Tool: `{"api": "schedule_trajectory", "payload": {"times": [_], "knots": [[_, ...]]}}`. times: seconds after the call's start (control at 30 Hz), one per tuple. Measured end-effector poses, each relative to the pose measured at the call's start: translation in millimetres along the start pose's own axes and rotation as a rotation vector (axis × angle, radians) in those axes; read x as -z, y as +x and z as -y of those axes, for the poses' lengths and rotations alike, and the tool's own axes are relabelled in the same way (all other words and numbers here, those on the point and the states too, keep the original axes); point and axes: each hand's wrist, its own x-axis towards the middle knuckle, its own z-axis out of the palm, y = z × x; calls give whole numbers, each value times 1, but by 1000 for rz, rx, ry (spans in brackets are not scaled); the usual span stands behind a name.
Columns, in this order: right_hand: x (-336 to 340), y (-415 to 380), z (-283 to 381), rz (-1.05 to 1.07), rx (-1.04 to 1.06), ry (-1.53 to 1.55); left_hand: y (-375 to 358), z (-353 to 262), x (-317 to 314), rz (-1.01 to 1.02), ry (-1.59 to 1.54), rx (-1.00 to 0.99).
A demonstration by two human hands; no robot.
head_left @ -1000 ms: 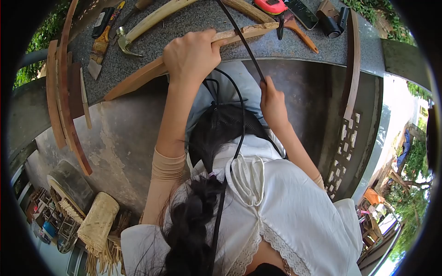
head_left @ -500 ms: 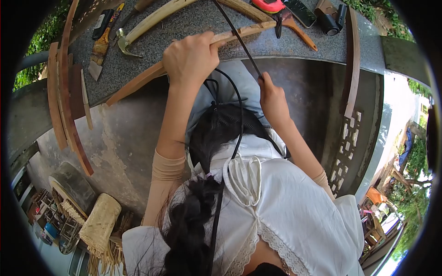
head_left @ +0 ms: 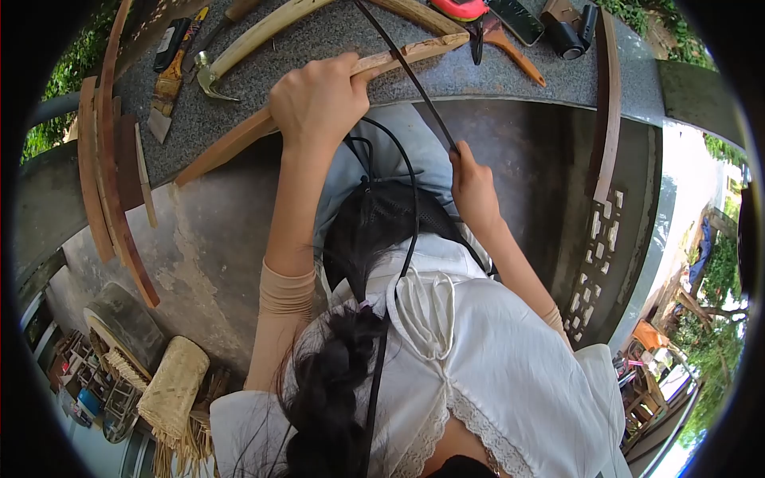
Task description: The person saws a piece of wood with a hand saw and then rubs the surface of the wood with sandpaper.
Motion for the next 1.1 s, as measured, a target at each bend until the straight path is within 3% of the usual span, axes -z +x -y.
{"api": "schedule_trajectory", "payload": {"times": [0.17, 0.4, 0.6, 0.73, 0.93, 1.1], "knots": [[0, 59, 47, 24, 17, 23, -14, -7, -3, -103, -18, -46], [17, -6, 23, 34, -23, 2, -19, -10, -6, -123, -64, -68], [8, 25, 41, 39, 15, -43, -41, -17, -13, -234, -88, -111], [15, -6, 26, 88, -21, -73, -52, -18, -27, -306, -120, -201], [20, -14, 21, 53, 4, 38, -48, -15, -26, -255, -153, -168], [34, -5, 21, 431, -489, 591, -49, -16, -25, -262, -144, -178]]}}
